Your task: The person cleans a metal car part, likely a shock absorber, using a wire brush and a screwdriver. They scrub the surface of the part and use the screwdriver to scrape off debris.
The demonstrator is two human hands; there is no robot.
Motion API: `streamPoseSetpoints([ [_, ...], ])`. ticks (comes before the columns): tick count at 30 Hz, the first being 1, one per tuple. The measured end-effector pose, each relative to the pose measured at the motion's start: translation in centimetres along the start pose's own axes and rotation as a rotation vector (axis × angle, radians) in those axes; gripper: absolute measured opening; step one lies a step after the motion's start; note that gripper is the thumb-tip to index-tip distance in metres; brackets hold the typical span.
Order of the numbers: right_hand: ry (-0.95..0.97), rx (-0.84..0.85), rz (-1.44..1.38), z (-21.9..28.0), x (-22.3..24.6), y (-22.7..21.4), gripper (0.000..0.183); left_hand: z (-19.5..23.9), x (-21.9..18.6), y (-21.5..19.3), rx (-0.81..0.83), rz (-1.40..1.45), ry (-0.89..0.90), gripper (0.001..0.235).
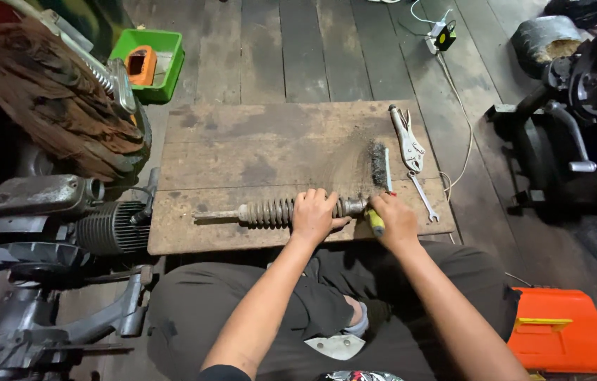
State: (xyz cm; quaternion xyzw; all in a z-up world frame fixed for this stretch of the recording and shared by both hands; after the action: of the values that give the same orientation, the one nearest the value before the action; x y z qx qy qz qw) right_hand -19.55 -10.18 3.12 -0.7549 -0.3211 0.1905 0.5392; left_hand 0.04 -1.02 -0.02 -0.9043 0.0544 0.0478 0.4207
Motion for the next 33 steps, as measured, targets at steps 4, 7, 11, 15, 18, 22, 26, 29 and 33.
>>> streamPoseSetpoints([
  [4, -0.051, -0.068, 0.152, 0.3, -0.7, 3.4, 0.013, 0.2, 0.0, 0.3, -0.014, -0.024, 0.009, 0.065],
  [7, -0.117, -0.16, 0.201, -0.4, 0.0, 4.1, 0.007, -0.3, -0.1, 0.0, -0.027, -0.049, 0.018, 0.066],
  [11, -0.121, -0.168, 0.238, -1.4, 1.6, 2.2, 0.008, -0.1, 0.0, 0.1, -0.041, -0.053, 0.006, 0.064],
  [15, -0.108, -0.115, 0.222, -1.9, 1.9, 1.9, 0.012, 0.5, 0.1, 0.7, -0.066, -0.069, 0.039, 0.064],
  [18, -0.045, -0.042, 0.096, -1.9, 2.3, -0.1, 0.014, 0.2, 0.0, 0.6, -0.074, -0.074, 0.015, 0.066],
  [22, -0.004, 0.023, 0.073, -0.9, 0.8, 1.2, 0.026, 0.1, 0.0, 0.8, -0.063, -0.055, -0.004, 0.066],
  [26, -0.045, -0.064, 0.177, -0.7, 1.7, 0.8, 0.015, 0.3, 0.1, 0.8, -0.04, -0.055, 0.005, 0.065],
  [29, -0.054, -0.092, 0.218, -1.1, 2.3, 0.9, 0.014, 0.5, 0.3, 1.5, -0.037, -0.055, 0.009, 0.066],
  [33, -0.043, -0.075, 0.185, -1.2, 1.5, 3.0, 0.015, -0.1, -0.1, 0.2, -0.03, -0.065, 0.002, 0.066],
])
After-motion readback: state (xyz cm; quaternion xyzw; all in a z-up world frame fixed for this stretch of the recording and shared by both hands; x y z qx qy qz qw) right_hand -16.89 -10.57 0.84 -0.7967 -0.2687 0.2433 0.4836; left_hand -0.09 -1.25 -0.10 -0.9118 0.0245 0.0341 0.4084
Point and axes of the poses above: each hand's wrist, its own z-axis away from the middle knuckle, its own y-axis out of the palm, x = y × z, the point moved 2 cm from there along -z, towards the middle knuckle, and after that the axes turned 7 degrees about y, right-handed, at the moved point
